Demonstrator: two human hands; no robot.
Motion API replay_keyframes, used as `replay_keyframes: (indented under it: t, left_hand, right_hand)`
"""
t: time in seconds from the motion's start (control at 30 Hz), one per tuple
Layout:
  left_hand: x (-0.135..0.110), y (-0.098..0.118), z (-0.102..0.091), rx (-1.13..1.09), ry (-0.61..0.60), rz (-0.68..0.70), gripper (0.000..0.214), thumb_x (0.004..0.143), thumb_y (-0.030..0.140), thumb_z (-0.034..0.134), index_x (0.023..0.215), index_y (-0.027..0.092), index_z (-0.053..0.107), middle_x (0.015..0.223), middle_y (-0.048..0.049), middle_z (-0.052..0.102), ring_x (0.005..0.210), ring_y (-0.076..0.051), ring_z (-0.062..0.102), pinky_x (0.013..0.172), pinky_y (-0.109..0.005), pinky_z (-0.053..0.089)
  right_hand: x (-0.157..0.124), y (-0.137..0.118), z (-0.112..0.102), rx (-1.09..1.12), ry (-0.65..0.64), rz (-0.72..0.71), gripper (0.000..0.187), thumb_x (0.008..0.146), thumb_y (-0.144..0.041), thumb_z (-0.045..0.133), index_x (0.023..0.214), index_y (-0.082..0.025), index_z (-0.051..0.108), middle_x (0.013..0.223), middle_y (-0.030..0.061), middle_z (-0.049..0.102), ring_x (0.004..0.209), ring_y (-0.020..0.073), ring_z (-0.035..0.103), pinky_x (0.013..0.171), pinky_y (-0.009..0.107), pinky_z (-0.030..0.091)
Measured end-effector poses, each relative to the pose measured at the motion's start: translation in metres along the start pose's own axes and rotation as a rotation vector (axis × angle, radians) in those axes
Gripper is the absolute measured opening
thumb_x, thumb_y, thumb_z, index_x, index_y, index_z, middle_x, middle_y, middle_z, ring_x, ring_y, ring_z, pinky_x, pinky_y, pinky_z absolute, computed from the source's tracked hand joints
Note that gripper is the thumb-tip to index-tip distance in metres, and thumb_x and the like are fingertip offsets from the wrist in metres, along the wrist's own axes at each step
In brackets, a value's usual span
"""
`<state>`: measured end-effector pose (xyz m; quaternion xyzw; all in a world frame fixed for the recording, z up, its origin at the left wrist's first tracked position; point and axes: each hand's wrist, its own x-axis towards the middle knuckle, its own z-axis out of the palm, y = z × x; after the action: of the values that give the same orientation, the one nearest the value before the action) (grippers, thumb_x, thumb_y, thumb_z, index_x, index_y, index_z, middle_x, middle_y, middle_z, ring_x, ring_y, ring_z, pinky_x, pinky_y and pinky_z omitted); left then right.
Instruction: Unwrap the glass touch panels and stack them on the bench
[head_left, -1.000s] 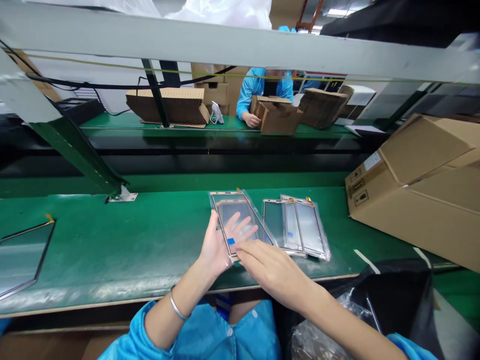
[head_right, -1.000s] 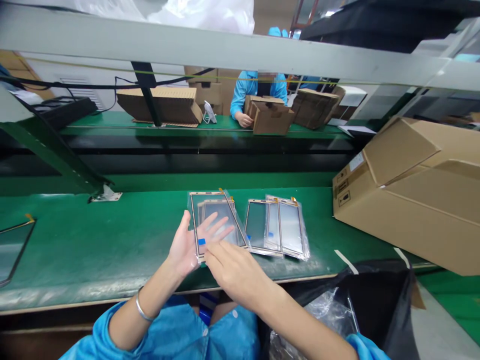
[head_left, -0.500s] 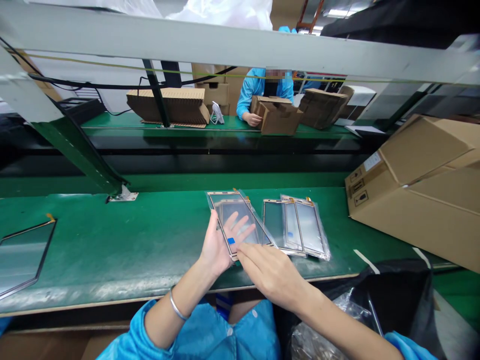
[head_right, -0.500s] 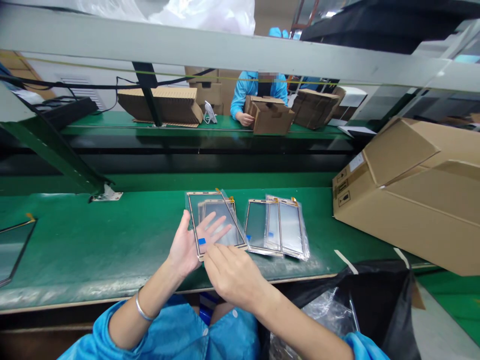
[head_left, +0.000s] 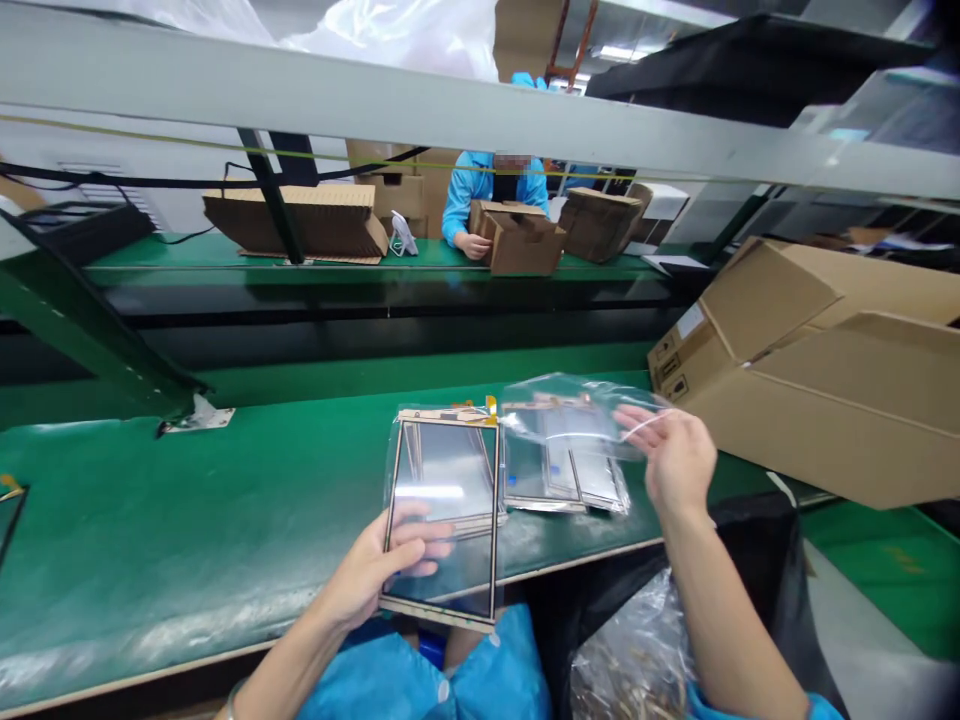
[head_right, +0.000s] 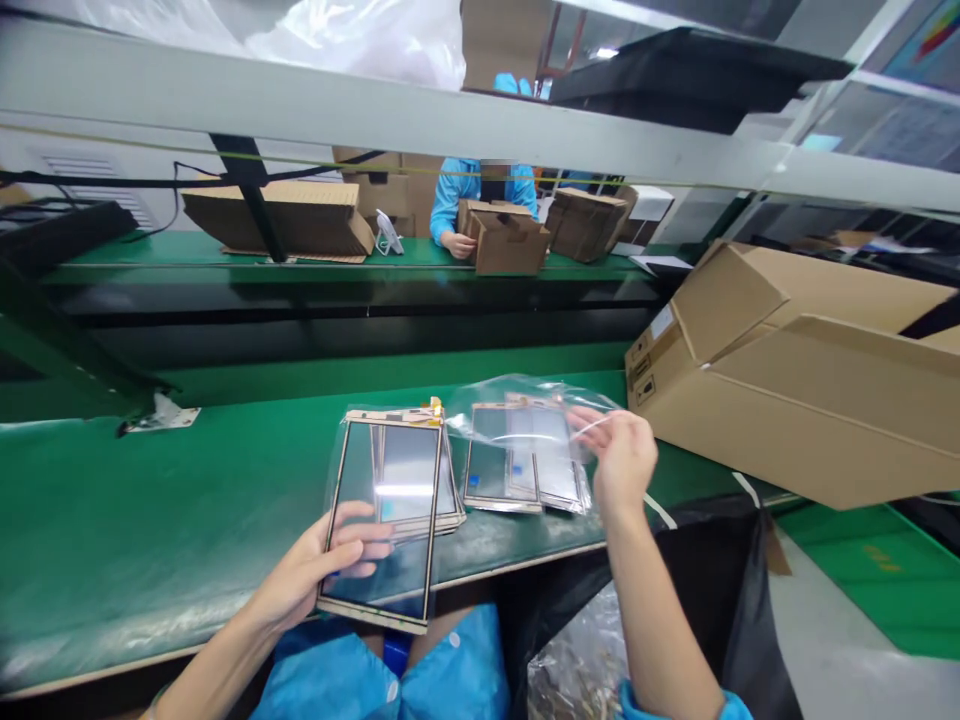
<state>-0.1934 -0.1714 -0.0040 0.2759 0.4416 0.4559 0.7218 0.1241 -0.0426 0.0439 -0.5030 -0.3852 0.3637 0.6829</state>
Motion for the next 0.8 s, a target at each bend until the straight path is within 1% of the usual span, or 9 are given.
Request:
replay_keyframes:
  t: [0.07, 0.2, 0.27, 0.33, 0.47, 0.53, 0.63, 0.7, 0.8]
  left_hand:
    - [-0.002, -0.003, -0.003, 0.032, -0.016, 0.008, 0.033, 0.069, 0.023, 0.08, 0.098, 0.02, 0.064, 0.097, -0.0115, 0.075, 0.084, -0.024, 0.072, 0.07, -0.03, 0.055]
    - [-0.004, -0.005, -0.002, 0.091, -0.013, 0.028, 0.028, 0.07, 0.024, 0.079, 0.094, 0.019, 0.066, 0.092, -0.0106, 0.075, 0.081, -0.024, 0.071, 0.069, -0.032, 0.054]
    - [-0.005, -0.005, -0.003, 0.103, 0.017, 0.039, 0.028, 0.069, 0.025, 0.079, 0.093, 0.019, 0.067, 0.091, -0.0102, 0.075, 0.08, -0.024, 0.071, 0.069, -0.032, 0.054]
    - [-0.006, -0.005, -0.005, 0.105, 0.037, 0.048, 0.028, 0.068, 0.026, 0.08, 0.092, 0.019, 0.067, 0.09, -0.0101, 0.075, 0.079, -0.023, 0.071, 0.069, -0.032, 0.054]
    - [-0.006, -0.006, -0.005, 0.139, 0.044, 0.069, 0.032, 0.067, 0.029, 0.081, 0.091, 0.018, 0.064, 0.088, -0.0105, 0.075, 0.078, -0.023, 0.071, 0.068, -0.03, 0.053]
    - [-0.007, -0.006, -0.002, 0.175, 0.086, 0.133, 0.045, 0.068, 0.029, 0.079, 0.107, 0.018, 0.059, 0.086, -0.01, 0.075, 0.076, -0.022, 0.071, 0.068, -0.03, 0.053]
    - [-0.012, -0.006, 0.009, 0.213, 0.16, 0.251, 0.084, 0.072, 0.026, 0.076, 0.141, 0.018, 0.029, 0.08, -0.0067, 0.075, 0.071, -0.02, 0.07, 0.07, -0.031, 0.053]
    - [-0.018, -0.003, 0.017, 0.211, 0.186, 0.327, 0.1, 0.073, 0.025, 0.074, 0.149, 0.019, 0.01, 0.073, -0.0022, 0.073, 0.064, -0.019, 0.068, 0.068, -0.03, 0.053]
    - [-0.025, 0.007, 0.024, 0.172, 0.265, 0.549, 0.108, 0.072, 0.023, 0.075, 0.15, 0.031, 0.0, 0.063, 0.0057, 0.068, 0.055, -0.016, 0.064, 0.061, -0.027, 0.053]
  right_hand:
    - [-0.022, 0.005, 0.012, -0.024, -0.085, 0.021, 0.016, 0.082, -0.032, 0.059, 0.082, -0.021, 0.048, 0.076, 0.0064, 0.07, 0.069, 0.0177, 0.07, 0.055, 0.024, 0.05]
    - [-0.07, 0.009, 0.057, -0.019, -0.449, 0.208, 0.032, 0.078, -0.051, 0.061, 0.083, -0.022, 0.048, 0.072, 0.0049, 0.071, 0.065, 0.0206, 0.07, 0.052, 0.028, 0.053]
    - [-0.082, 0.006, 0.07, 0.016, -0.604, 0.3, 0.038, 0.079, -0.058, 0.057, 0.085, -0.022, 0.048, 0.076, 0.0057, 0.072, 0.068, 0.0206, 0.071, 0.054, 0.029, 0.054]
    - [-0.087, 0.002, 0.075, 0.032, -0.693, 0.34, 0.042, 0.078, -0.062, 0.056, 0.088, -0.021, 0.051, 0.081, 0.0069, 0.072, 0.069, 0.0202, 0.07, 0.056, 0.029, 0.054]
    - [-0.085, -0.002, 0.072, -0.041, -0.68, 0.305, 0.035, 0.073, -0.053, 0.067, 0.079, -0.021, 0.054, 0.074, 0.0038, 0.07, 0.063, 0.0167, 0.066, 0.054, 0.026, 0.05]
    - [-0.085, 0.003, 0.074, -0.004, -0.6, 0.312, 0.03, 0.072, -0.047, 0.07, 0.073, -0.02, 0.055, 0.07, 0.0021, 0.068, 0.06, 0.014, 0.062, 0.053, 0.024, 0.047]
    - [-0.096, 0.022, 0.082, 0.195, -0.5, 0.513, 0.03, 0.064, -0.041, 0.076, 0.069, -0.02, 0.055, 0.067, -0.0012, 0.064, 0.056, 0.0104, 0.055, 0.047, 0.02, 0.041]
    - [-0.111, 0.039, 0.089, 0.271, -0.493, 0.654, 0.033, 0.057, -0.039, 0.08, 0.064, -0.02, 0.053, 0.06, -0.0032, 0.059, 0.05, 0.009, 0.05, 0.042, 0.019, 0.037]
    - [-0.134, 0.057, 0.095, 0.287, -0.538, 0.765, 0.036, 0.054, -0.037, 0.08, 0.056, -0.018, 0.05, 0.049, -0.0052, 0.049, 0.043, 0.0076, 0.044, 0.036, 0.018, 0.032]
